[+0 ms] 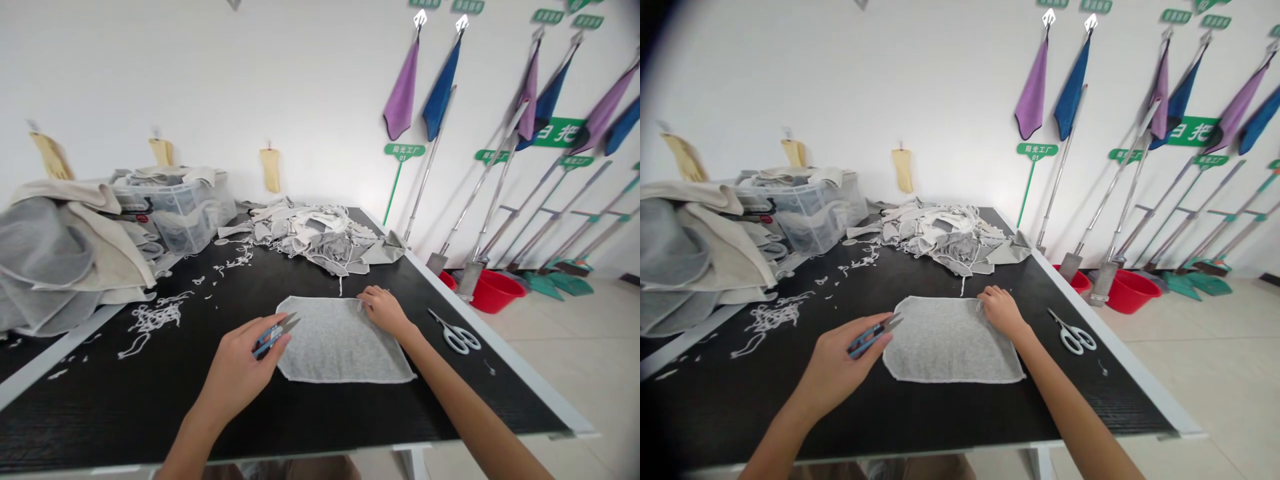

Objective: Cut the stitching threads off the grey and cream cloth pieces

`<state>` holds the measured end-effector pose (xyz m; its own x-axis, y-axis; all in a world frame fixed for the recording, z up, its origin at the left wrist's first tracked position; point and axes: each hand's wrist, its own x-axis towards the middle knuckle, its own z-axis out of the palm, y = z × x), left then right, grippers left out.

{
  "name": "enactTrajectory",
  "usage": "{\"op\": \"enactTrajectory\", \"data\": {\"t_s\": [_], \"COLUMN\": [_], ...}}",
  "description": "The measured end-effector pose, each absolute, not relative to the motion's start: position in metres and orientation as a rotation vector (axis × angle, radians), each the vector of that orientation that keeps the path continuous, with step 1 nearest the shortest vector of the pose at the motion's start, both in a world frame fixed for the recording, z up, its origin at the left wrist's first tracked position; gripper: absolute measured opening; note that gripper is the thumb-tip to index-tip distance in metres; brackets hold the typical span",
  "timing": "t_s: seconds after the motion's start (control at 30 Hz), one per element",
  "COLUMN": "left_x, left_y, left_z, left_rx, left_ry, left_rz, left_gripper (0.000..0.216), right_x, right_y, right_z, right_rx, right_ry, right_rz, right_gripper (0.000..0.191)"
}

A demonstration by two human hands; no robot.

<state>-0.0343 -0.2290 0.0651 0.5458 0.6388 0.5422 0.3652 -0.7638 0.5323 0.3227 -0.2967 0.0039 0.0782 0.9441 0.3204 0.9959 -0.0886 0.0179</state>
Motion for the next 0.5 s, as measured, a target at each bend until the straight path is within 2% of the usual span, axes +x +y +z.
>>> {"op": "enactTrajectory", "data": {"t_s": [0.2, 0.5], "left_x": [0.002, 0.073], "left_y": [-0.225, -0.231], "left_z": [0.077, 0.083], "left_rx": [2.510, 2.649], "left_ry": [0.748, 0.726], "left_rz": [1.042, 0.844], "left_gripper": [0.031, 0.028], "right_x": [0.346, 0.368], "right_y": [-0.298, -0.312], "right_z": [-0.006, 0.003], "right_rx": [-1.921, -1.966], "right_ry": [-1.542, -1.586], "right_rz": [-0.125, 0.134], "right_gripper": [0.024, 0.047]}}
